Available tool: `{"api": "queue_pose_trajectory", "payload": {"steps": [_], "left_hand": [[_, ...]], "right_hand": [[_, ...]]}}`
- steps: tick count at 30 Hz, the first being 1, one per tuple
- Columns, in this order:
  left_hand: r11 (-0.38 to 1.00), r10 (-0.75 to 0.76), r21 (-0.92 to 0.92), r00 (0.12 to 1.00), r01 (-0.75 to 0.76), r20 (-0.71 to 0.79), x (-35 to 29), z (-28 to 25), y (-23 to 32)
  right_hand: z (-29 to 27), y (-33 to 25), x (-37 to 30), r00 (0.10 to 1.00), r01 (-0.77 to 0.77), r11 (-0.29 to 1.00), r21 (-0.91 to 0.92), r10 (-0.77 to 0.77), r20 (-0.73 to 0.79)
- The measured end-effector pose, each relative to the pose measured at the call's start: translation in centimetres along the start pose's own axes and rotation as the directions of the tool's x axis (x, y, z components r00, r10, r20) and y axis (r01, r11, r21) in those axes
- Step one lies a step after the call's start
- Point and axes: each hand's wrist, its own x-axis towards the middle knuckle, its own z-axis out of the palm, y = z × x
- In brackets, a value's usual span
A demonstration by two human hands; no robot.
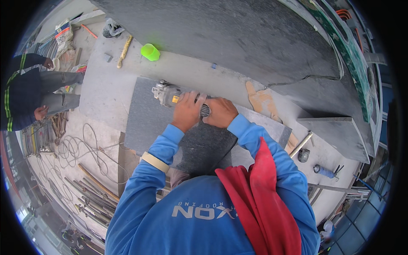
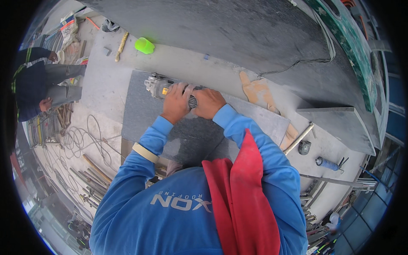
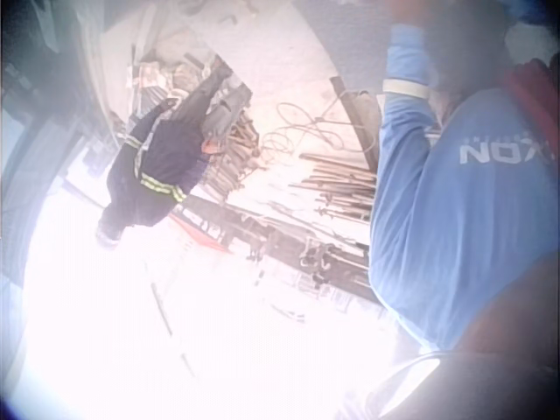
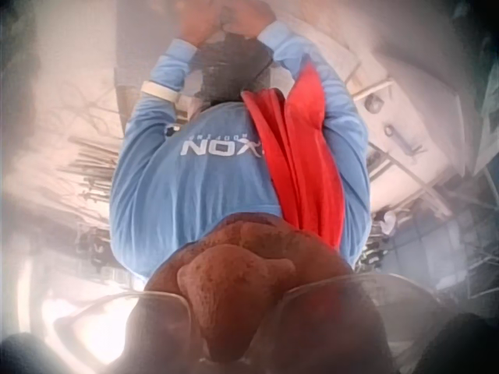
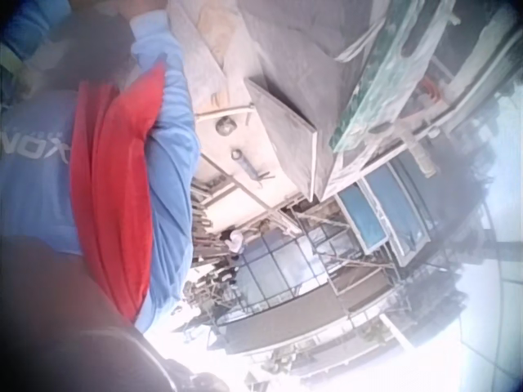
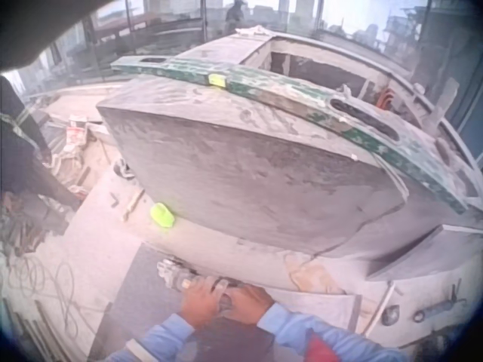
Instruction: The person uses an angle grinder to cut a dark stone slab on a rooftop construction site. The person holds the tool with both hands and guides it along the slab surface, generating dust. Other workers are visible nearby.
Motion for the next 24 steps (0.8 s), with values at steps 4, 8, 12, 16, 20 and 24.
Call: {"api": "queue_pose_trajectory", "payload": {"steps": [4,8,12,16,20,24], "left_hand": [[0.999,-0.032,0.006,0.999,0.032,0.031,-0.3,-0.4,-1.4],[0.999,-0.047,0.018,0.998,0.046,0.044,-0.2,-1.1,-2.6],[1.000,-0.023,-0.004,0.999,0.023,0.029,-0.1,-1.6,-2.2],[1.000,-0.003,-0.024,1.000,0.004,0.013,0.3,-1.2,1.0],[0.997,0.006,-0.073,1.000,-0.006,0.002,0.9,-0.2,4.8],[0.996,0.011,-0.085,0.999,-0.014,-0.034,1.2,0.4,6.2]], "right_hand": [[0.6,-0.5,1.5,1.000,0.006,1.000,0.025,-0.006,0.016],[0.9,-1.5,2.8,0.999,-0.016,1.000,-0.006,0.016,0.040],[0.3,-2.0,2.2,1.000,-0.022,0.999,-0.037,0.022,0.022],[-1.4,-1.5,-0.9,0.998,-0.044,0.998,-0.052,0.046,0.038],[-3.2,-0.5,-4.3,0.992,-0.107,0.991,-0.078,0.111,0.054],[-3.9,0.1,-5.5,0.992,-0.112,0.990,-0.084,0.117,0.051]]}}
